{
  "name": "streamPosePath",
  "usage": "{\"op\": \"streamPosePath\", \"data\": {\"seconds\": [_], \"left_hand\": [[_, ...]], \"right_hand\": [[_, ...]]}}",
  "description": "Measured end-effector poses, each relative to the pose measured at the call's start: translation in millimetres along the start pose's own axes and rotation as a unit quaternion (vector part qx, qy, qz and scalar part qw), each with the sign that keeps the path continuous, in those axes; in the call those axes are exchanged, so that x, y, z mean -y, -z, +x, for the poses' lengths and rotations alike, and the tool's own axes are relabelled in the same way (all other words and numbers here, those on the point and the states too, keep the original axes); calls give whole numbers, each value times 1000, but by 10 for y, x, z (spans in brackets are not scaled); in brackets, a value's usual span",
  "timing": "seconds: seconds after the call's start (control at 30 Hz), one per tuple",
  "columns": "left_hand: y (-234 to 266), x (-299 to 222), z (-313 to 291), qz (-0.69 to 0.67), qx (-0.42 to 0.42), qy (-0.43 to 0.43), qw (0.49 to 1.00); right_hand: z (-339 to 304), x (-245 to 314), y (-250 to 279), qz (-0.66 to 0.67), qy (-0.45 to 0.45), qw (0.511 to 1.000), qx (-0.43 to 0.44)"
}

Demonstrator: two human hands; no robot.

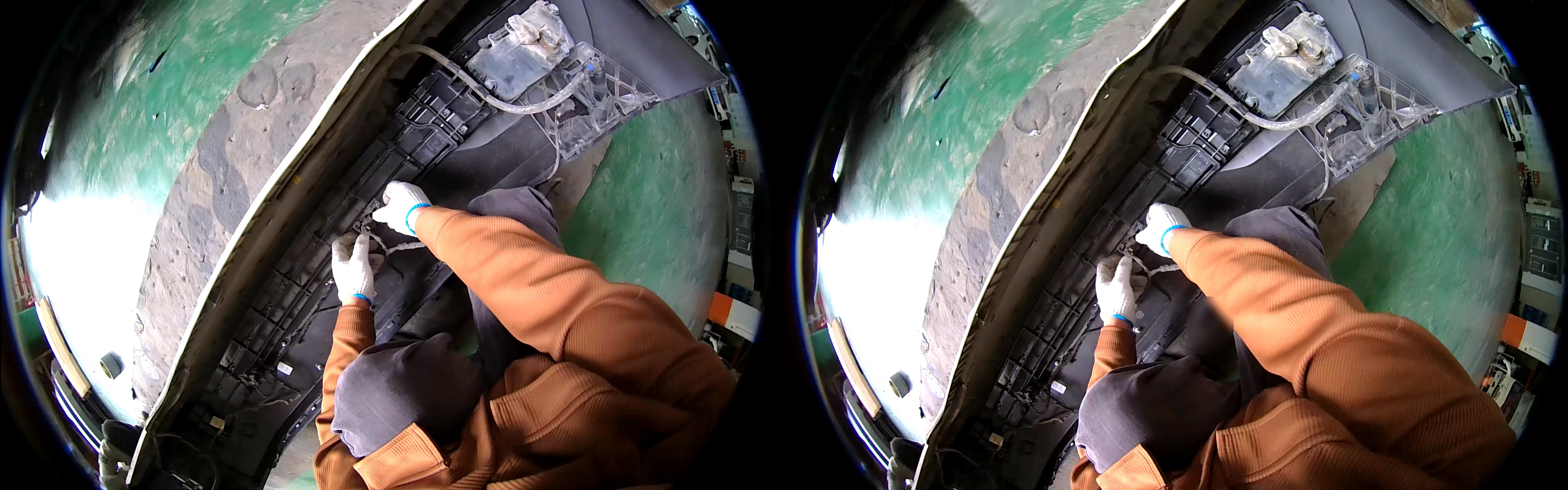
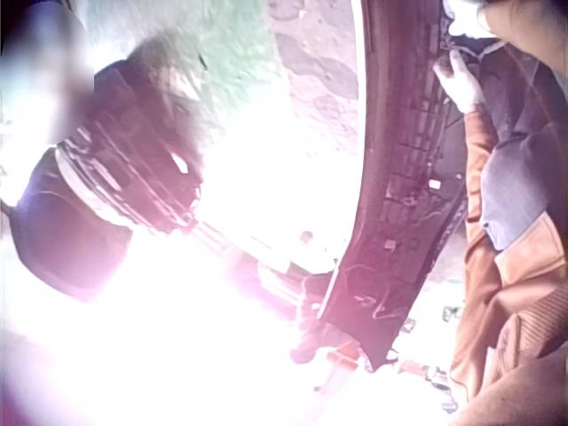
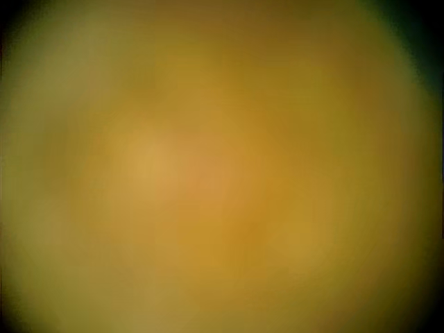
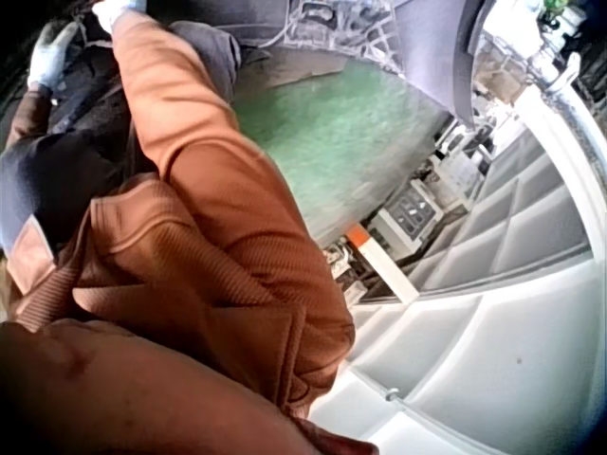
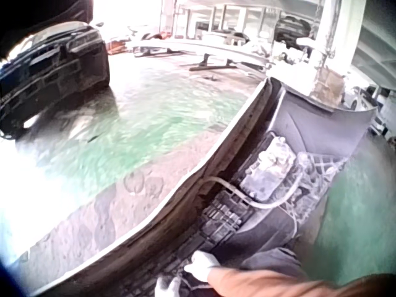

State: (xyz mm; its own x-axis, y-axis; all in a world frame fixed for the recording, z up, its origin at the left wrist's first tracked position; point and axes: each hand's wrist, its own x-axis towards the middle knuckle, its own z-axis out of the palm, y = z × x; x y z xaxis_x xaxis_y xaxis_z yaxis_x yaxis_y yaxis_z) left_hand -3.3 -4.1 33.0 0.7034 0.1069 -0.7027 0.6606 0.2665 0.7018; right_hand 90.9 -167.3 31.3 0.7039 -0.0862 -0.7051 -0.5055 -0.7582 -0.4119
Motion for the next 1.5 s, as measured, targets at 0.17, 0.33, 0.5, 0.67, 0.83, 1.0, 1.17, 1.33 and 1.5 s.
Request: {"op": "streamPosePath", "data": {"seconds": [0.17, 0.33, 0.5, 0.67, 0.83, 1.0, 1.17, 1.33, 1.5], "left_hand": [[9, -34, 89, -27, 52, 75, 995], [33, -128, 214, -63, 90, 139, 984], [-50, -171, 261, -129, 76, 176, 973], [1, -152, 333, -95, 88, 187, 974], [-42, -257, 328, -89, 86, 210, 970], [-2, -155, 413, -85, 72, 229, 967], [17, -154, 412, -111, 78, 230, 964], [-24, -197, 379, -94, 80, 223, 967], [-31, -182, 343, -89, 73, 199, 973]], "right_hand": [[64, -27, -30, -9, 0, 1000, 4], [127, -33, -10, 25, -21, 998, 48], [215, 3, 120, 104, -65, 980, 155], [148, 288, 382, 67, -111, 969, 210], [135, 455, 449, 4, -119, 968, 222], [170, 461, 407, -35, -109, 973, 200], [81, 493, 441, -45, -84, 976, 196], [182, 409, 428, -25, -73, 977, 197], [135, 345, 402, -59, -36, 982, 176]]}}
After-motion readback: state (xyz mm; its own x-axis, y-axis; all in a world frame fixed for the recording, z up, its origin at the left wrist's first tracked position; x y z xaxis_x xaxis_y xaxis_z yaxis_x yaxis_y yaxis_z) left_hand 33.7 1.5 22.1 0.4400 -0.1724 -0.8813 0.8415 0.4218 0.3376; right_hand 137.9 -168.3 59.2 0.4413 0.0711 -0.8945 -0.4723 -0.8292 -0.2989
